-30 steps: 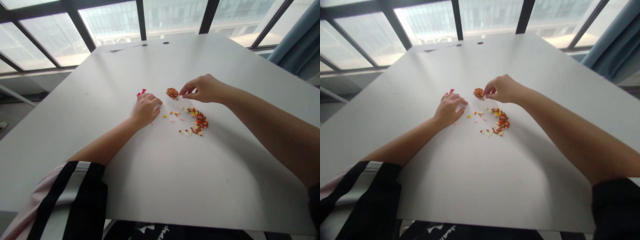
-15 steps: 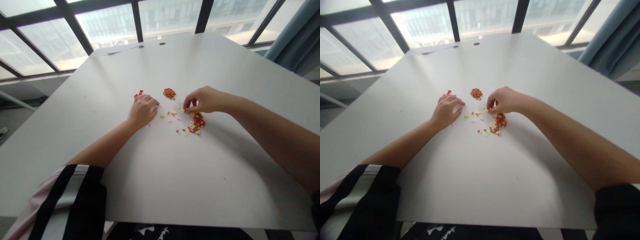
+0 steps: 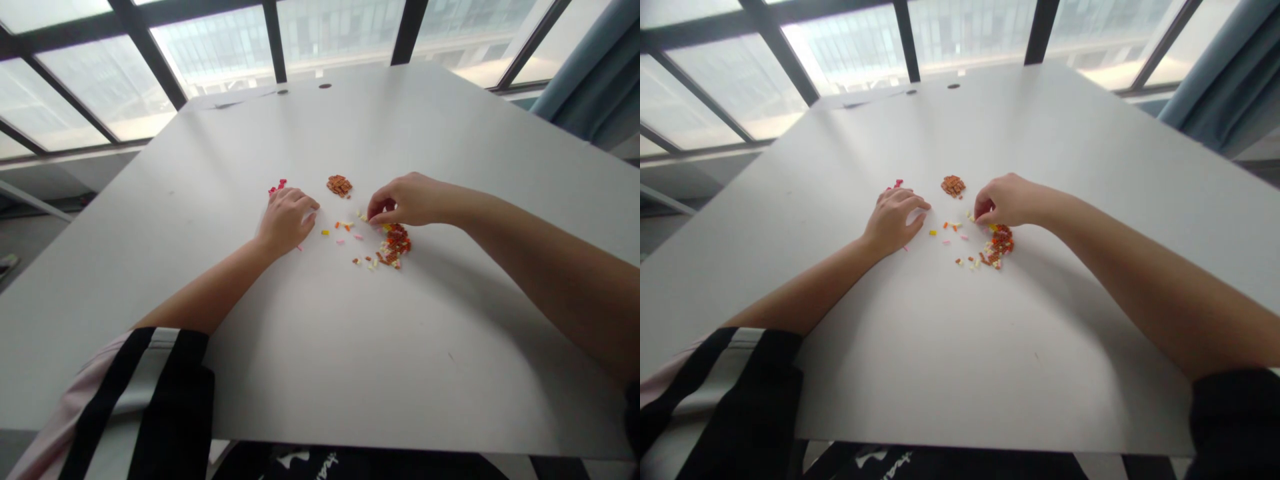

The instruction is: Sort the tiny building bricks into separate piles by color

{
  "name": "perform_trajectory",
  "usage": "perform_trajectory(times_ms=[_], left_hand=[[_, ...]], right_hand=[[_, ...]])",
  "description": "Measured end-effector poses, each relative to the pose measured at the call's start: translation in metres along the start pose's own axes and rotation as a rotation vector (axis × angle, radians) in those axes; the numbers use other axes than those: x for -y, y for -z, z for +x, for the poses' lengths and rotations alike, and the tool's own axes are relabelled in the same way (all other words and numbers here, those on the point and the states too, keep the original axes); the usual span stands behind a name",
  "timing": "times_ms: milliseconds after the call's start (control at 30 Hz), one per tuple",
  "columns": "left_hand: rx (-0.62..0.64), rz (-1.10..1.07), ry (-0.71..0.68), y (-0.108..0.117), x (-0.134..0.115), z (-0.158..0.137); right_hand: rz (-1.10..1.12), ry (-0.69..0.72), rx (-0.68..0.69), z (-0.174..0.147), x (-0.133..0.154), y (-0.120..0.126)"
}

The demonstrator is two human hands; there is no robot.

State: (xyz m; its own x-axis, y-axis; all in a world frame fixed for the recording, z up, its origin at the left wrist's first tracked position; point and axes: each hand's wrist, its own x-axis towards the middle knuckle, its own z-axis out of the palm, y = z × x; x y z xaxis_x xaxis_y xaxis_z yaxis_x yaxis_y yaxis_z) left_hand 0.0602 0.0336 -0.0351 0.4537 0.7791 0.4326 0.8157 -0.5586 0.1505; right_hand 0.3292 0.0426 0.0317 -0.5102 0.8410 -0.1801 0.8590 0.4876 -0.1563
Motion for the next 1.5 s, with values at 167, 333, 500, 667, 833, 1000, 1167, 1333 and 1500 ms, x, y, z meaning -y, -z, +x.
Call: perform_trajectory(times_ms=[167,333,500,667,833,1000,1167,1333,1500], left_hand=[[0.004,-0.004,0.001,0.000,0.000,0.000],[0.003,-0.003,0.000,0.000,0.001,-0.001],[0.011,0.001,-0.003,0.001,0.001,0.000],[0.008,-0.011,0.004,0.001,0.000,0.000],[0.019,-0.006,0.010,0.002,-0.001,0.000],[0.021,0.000,0.012,0.002,-0.002,0.000],[0.020,0.008,0.010,0.002,-0.001,0.000],[0.012,-0.001,0.005,0.002,-0.002,-0.001],[0.011,-0.009,0.006,0.002,-0.002,0.000]], right_hand=[[0.022,-0.008,-0.046,-0.002,0.002,0.004],[0.011,-0.024,-0.053,-0.004,0.003,0.005],[0.006,-0.001,-0.036,-0.002,0.003,-0.001],[-0.031,0.005,-0.032,-0.001,0.004,-0.004],[0.013,0.054,-0.021,-0.014,0.015,0.010],[0.026,0.236,0.102,-0.028,0.036,0.015],[0.026,0.294,0.157,-0.027,0.048,0.007],[0.029,0.306,0.165,-0.026,0.050,0.004],[0.027,0.276,0.181,-0.027,0.050,0.003]])
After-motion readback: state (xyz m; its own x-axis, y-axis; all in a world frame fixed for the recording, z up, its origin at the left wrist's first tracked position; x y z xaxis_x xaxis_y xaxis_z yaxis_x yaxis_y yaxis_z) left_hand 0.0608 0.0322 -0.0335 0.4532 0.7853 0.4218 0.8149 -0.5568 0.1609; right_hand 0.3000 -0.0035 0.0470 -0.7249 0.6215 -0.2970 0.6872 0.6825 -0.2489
